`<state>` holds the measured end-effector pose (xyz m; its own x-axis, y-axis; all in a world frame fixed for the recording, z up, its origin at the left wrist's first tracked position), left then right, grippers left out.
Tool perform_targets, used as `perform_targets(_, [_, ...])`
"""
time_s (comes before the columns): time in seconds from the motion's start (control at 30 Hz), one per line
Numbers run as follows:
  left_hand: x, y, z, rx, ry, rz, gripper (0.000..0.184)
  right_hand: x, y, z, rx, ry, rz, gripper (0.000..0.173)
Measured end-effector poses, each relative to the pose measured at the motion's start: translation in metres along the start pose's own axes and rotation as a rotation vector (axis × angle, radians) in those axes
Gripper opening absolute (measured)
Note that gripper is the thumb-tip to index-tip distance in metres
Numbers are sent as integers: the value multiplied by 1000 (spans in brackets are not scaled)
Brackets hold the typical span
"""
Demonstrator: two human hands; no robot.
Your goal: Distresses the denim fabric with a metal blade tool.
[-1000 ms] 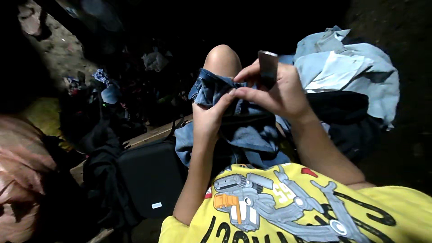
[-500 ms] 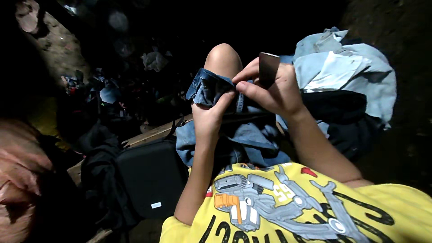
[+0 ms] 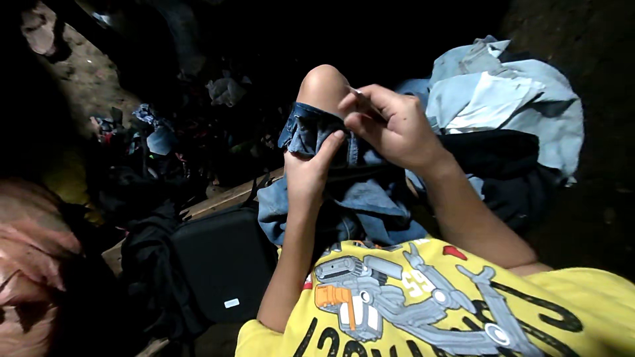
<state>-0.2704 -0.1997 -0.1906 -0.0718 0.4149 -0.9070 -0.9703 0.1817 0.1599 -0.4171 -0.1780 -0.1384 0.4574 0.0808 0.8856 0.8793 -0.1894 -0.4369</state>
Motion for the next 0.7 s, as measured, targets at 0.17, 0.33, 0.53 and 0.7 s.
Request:
perform_targets(0.17, [1,1,2,34,-10,33,36,1,-7,30,63,114,108,58])
perform_targets(0.33, [2,2,2,65,-23,25,32,4,2,54,49,73,218,52])
perform_targets(0.53, [4,3,5,52,-61,59,28,0,-2,60,-10,66,232,46])
perform_targets(0.7, [10,4,3,46,-139,60,26,-16,1,57,45,167,-45,46])
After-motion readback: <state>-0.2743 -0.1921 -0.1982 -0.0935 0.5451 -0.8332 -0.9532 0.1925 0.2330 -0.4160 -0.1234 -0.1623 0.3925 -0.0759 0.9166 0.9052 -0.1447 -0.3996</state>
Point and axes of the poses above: each hand's wrist, its own z-axis away from the middle knuckle, its own y-axis out of the palm, x = y × z, the point moved 10 cm from there along -z, towards the middle knuckle, and after that the axes turned 8 degrees about -z, right-handed, at the moved point
